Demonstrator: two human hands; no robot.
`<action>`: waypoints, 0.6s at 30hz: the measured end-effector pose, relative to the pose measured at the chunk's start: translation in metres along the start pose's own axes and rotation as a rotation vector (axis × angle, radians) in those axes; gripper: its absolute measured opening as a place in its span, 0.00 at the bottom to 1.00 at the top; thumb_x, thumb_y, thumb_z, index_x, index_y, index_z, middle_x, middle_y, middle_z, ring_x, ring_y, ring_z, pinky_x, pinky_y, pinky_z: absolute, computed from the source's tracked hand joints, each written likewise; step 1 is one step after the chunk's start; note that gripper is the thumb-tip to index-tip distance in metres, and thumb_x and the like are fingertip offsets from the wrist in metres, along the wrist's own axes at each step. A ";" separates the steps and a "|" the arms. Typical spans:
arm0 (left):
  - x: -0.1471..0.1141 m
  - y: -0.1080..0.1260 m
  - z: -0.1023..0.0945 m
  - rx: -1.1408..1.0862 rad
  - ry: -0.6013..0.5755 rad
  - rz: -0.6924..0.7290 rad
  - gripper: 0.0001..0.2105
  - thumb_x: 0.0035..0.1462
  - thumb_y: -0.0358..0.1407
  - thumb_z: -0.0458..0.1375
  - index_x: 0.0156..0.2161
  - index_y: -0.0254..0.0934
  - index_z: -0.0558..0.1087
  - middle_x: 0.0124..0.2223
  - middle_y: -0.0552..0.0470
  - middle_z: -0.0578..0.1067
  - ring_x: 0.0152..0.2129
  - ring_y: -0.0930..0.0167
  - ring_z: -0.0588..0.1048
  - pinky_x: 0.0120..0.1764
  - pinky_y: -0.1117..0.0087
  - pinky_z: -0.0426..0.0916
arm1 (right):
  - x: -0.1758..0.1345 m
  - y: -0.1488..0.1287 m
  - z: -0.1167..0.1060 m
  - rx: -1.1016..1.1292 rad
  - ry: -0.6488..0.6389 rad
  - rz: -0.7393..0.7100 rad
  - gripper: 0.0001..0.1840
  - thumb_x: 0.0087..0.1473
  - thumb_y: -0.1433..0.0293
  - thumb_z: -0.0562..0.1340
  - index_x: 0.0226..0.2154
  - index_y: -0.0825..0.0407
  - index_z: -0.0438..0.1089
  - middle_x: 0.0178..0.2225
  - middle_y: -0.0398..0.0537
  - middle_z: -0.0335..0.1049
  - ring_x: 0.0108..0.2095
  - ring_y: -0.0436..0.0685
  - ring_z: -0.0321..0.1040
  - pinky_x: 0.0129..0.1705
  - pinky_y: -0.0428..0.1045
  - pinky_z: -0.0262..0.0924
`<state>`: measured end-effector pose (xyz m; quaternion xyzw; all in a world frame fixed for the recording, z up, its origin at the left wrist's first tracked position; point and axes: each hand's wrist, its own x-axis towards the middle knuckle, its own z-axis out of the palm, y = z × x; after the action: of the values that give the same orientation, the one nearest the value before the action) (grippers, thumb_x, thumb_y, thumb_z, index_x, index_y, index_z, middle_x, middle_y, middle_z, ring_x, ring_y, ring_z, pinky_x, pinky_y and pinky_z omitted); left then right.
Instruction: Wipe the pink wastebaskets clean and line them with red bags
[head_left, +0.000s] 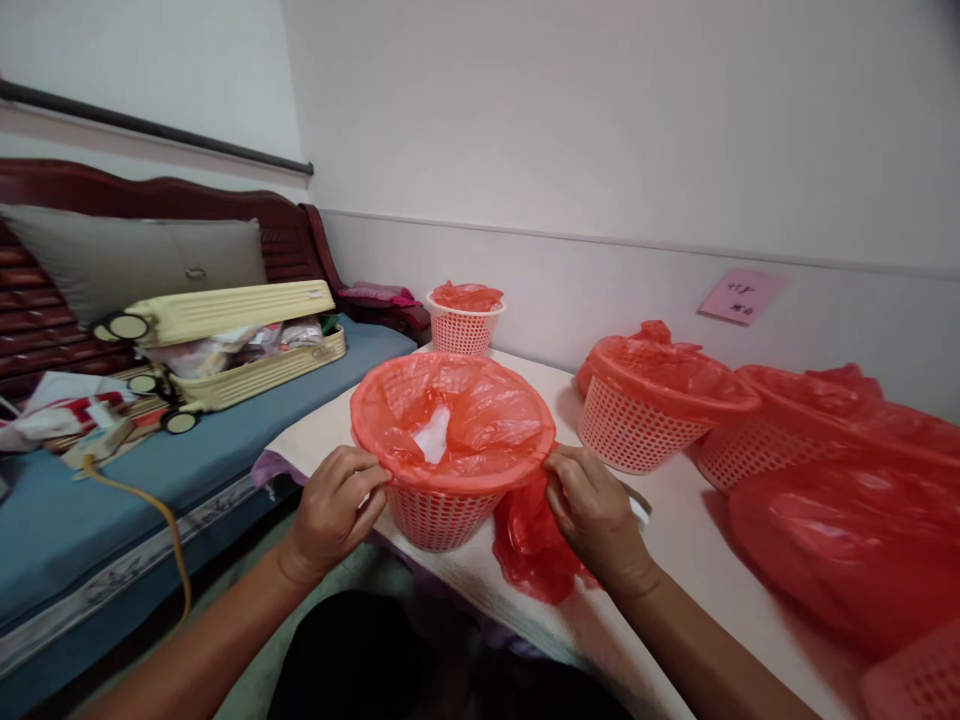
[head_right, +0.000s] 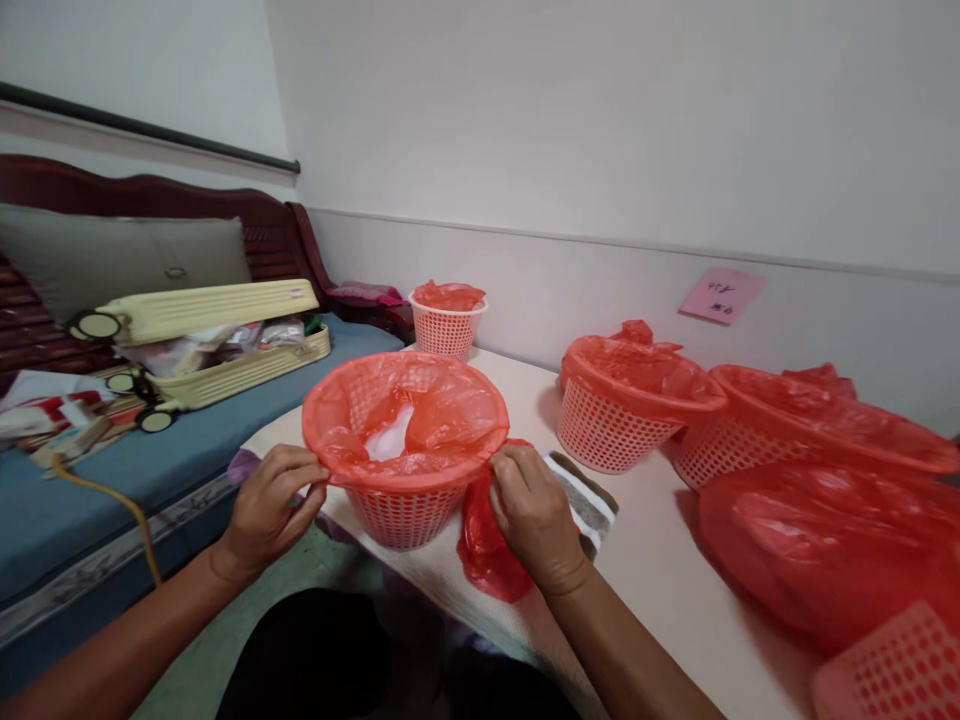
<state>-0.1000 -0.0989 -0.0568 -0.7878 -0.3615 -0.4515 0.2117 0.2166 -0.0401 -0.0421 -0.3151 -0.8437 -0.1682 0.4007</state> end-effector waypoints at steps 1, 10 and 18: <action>-0.001 -0.001 0.001 -0.002 -0.004 0.006 0.14 0.50 0.18 0.59 0.42 0.32 0.68 0.38 0.46 0.71 0.36 0.68 0.69 0.37 0.64 0.69 | -0.001 0.000 0.001 0.000 -0.001 0.004 0.10 0.55 0.81 0.56 0.39 0.55 0.64 0.38 0.54 0.66 0.40 0.58 0.64 0.43 0.54 0.65; -0.011 -0.005 0.002 -0.007 -0.055 -0.080 0.16 0.53 0.20 0.57 0.46 0.37 0.68 0.40 0.47 0.73 0.39 0.66 0.70 0.41 0.61 0.70 | -0.007 -0.002 0.006 0.057 -0.091 0.040 0.09 0.58 0.80 0.54 0.40 0.54 0.64 0.40 0.55 0.66 0.42 0.58 0.63 0.44 0.56 0.64; -0.014 -0.001 0.009 -0.092 -0.081 -0.252 0.10 0.56 0.23 0.55 0.41 0.37 0.71 0.38 0.47 0.73 0.37 0.67 0.69 0.40 0.62 0.67 | -0.007 -0.002 0.010 0.049 -0.121 0.032 0.08 0.57 0.80 0.55 0.39 0.54 0.64 0.39 0.53 0.66 0.41 0.59 0.63 0.44 0.56 0.64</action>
<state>-0.1005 -0.0973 -0.0730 -0.7625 -0.4447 -0.4586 0.1022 0.2128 -0.0384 -0.0538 -0.3281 -0.8652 -0.1219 0.3591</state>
